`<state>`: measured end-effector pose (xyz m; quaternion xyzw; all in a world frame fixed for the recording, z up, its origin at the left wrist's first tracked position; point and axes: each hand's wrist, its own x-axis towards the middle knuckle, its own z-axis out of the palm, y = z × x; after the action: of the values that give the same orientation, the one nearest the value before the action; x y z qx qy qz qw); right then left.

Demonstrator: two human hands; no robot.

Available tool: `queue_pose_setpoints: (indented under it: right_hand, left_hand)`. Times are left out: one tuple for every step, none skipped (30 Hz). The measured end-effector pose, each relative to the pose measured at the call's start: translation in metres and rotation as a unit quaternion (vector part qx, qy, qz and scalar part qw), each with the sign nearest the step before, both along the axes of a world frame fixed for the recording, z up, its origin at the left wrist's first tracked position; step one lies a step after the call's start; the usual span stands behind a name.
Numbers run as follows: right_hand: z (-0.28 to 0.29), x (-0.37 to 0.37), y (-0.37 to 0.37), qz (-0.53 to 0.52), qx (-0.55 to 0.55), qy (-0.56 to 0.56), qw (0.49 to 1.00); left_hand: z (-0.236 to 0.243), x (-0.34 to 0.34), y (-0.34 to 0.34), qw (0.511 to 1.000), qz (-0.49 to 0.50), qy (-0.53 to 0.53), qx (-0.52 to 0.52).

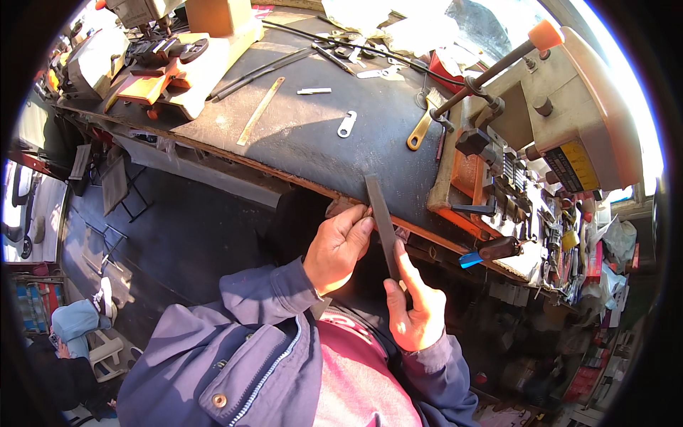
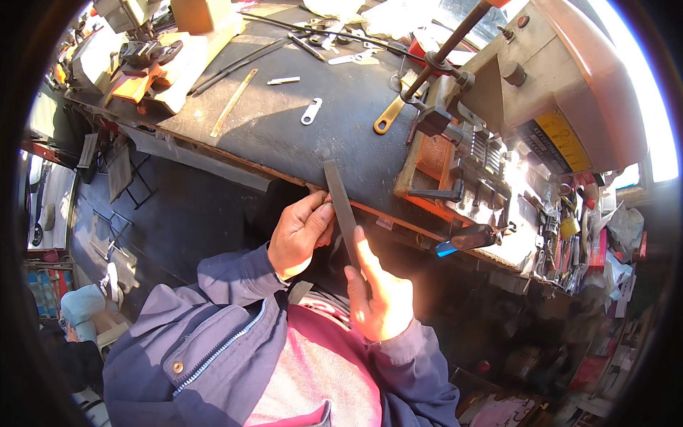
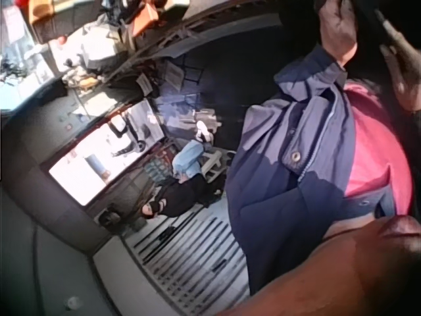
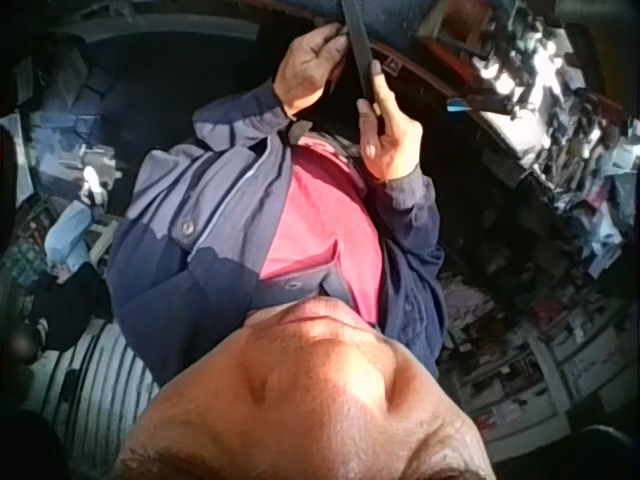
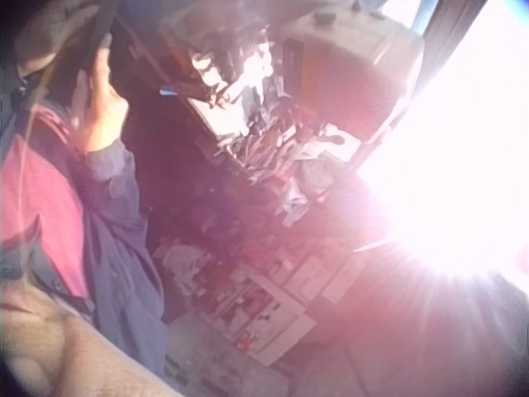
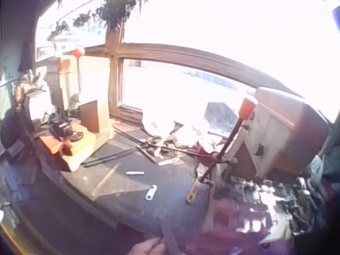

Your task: The person operates a key-cutting machine to duplicate a key, then uses a metal file to smooth the edges of the cut key. They handle the key and file by hand, adjusting the key in the machine and filing the blade.

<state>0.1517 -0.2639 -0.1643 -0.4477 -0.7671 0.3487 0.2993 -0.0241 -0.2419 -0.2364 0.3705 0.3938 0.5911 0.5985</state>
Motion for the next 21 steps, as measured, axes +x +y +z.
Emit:
queue_pose_setpoints:
  right_hand:
    - [-0.003,-0.005,0.007,-0.015,-0.01,-0.017,1.0]
    - [-0.006,-0.01,0.019,-0.026,-0.007,-0.024,0.999]
    - [-0.008,-0.013,0.03,-0.033,-0.021,-0.025,0.999]
    - [-0.012,-0.018,0.043,-0.021,0.015,0.005,1.0]
    - [-0.012,-0.019,0.045,-0.017,0.005,0.03,0.999]
    - [-0.009,-0.015,0.043,-0.024,-0.027,0.02,0.999]
    - [-0.007,-0.011,0.04,-0.015,-0.026,0.021,0.999]
    - [0.001,-0.002,0.026,-0.016,-0.046,-0.014,0.999]
    - [0.002,0.002,0.017,-0.003,-0.013,0.02,1.0]
    - [0.005,0.007,0.006,-0.002,-0.02,-0.013,1.0]
    - [0.004,0.007,0.003,-0.001,-0.014,-0.025,1.0]
    - [0.005,0.006,0.001,-0.002,-0.008,-0.034,0.999]
    - [0.0,-0.001,0.007,-0.004,0.017,-0.005,1.0]
    - [0.001,-0.003,0.013,-0.009,-0.022,-0.038,0.999]
    - [0.0,-0.007,0.025,-0.013,-0.059,-0.062,0.996]
    - [-0.001,-0.011,0.039,-0.017,-0.09,-0.075,0.993]
    - [-0.006,-0.019,0.052,-0.005,-0.05,0.006,0.999]
    - [-0.004,-0.019,0.055,-0.007,-0.087,0.04,0.995]
    - [-0.003,-0.018,0.053,-0.003,-0.048,0.038,0.998]
    - [-0.001,-0.016,0.049,-0.005,-0.016,0.039,0.999]
    - [0.004,-0.008,0.038,-0.008,-0.031,0.012,0.999]
  left_hand:
    - [0.0,-0.001,0.0,1.0,-0.001,0.007,-0.001]
    - [0.0,-0.001,0.0,1.0,0.0,0.015,0.0]
    - [0.001,-0.002,0.0,1.0,-0.004,0.015,0.003]
    - [0.002,-0.004,0.001,1.0,-0.008,0.016,0.007]
    - [0.003,-0.005,0.002,1.0,-0.01,0.016,0.011]
    - [0.004,-0.007,0.001,1.0,-0.018,0.018,0.006]
    - [0.005,-0.008,0.001,1.0,-0.025,0.018,0.0]
    - [0.005,-0.008,0.002,0.999,-0.029,0.015,-0.007]
    - [0.004,-0.007,0.001,0.999,-0.018,0.029,-0.003]
    - [0.004,-0.005,0.001,1.0,-0.008,0.015,-0.008]
    - [0.003,-0.003,0.0,1.0,-0.002,0.003,-0.014]
    - [0.002,-0.002,0.0,1.0,0.002,-0.006,-0.019]
    - [0.001,-0.002,0.001,1.0,0.0,0.01,-0.011]
    - [0.0,-0.003,0.001,1.0,-0.001,0.027,-0.002]
    - [0.0,-0.004,0.001,0.999,0.001,0.044,0.008]
    - [0.001,-0.005,0.001,0.999,-0.005,0.044,0.009]
    - [0.001,-0.007,0.001,0.999,-0.009,0.044,0.011]
    - [0.002,-0.008,0.002,0.999,-0.014,0.043,0.013]
    - [0.002,-0.01,0.002,0.999,-0.019,0.048,0.013]
    - [0.003,-0.011,0.002,0.998,-0.023,0.05,0.013]
    - [0.002,-0.011,0.003,0.998,-0.025,0.05,0.012]
